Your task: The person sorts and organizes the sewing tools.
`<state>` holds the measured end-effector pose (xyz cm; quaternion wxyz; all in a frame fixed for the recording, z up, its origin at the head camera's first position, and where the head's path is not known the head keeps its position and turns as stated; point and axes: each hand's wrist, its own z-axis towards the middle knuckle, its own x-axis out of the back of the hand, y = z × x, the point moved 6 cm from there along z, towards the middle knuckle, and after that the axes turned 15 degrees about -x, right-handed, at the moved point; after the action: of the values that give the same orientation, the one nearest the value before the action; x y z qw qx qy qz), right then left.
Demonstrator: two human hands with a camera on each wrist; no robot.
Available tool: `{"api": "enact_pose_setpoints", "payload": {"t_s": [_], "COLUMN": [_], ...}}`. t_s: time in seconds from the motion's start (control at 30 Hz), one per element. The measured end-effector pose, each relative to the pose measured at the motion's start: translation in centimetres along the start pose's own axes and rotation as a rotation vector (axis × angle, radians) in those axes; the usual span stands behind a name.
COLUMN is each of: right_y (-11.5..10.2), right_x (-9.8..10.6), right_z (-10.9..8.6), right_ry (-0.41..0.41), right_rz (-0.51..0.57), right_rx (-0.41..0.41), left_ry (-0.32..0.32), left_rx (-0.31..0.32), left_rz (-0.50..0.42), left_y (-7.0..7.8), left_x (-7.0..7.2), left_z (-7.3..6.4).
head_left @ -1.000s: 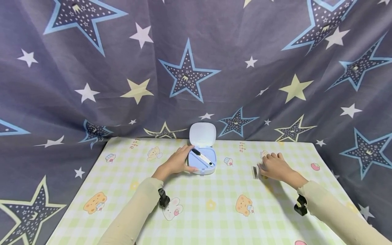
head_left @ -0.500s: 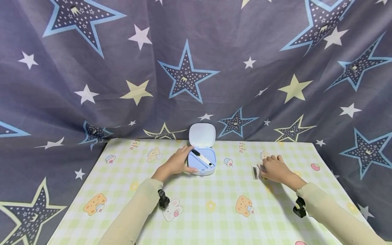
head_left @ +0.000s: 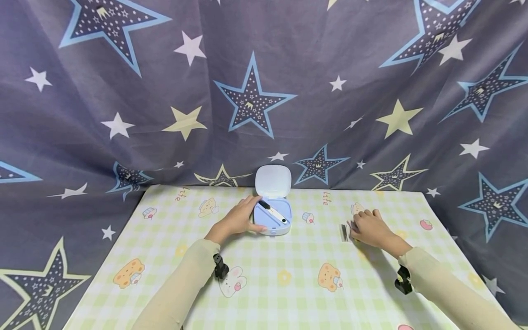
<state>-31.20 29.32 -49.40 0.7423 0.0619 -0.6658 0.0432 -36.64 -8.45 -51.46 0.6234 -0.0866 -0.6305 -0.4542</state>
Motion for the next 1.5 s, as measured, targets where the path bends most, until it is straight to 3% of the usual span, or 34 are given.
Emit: {"api": "enact_pose_setpoints", "payload": {"t_s": [0.7, 1.33, 1.5], "right_y": [-0.06, -0.26, -0.4], "right_x": [0.05, -0.29, 0.03], "right_z": [0.39, 0.26, 0.27], "right_ry": [0.036, 0.0, 0.04], "right_rz": [0.118, 0.183, 0.175], "right_rx": [-0.052, -0.108, -0.091], "left_ry": [0.003, 0.001, -0.007], "left_rx": [-0.024, -0.038, -0.035], "left_rz": [-0.003, -0.036, -0.005], "left_y": [0.03, 0.44, 0.48], "left_x": [0.12, 0.15, 0.47], "left_z": [0.58, 0.16, 0.35]}}
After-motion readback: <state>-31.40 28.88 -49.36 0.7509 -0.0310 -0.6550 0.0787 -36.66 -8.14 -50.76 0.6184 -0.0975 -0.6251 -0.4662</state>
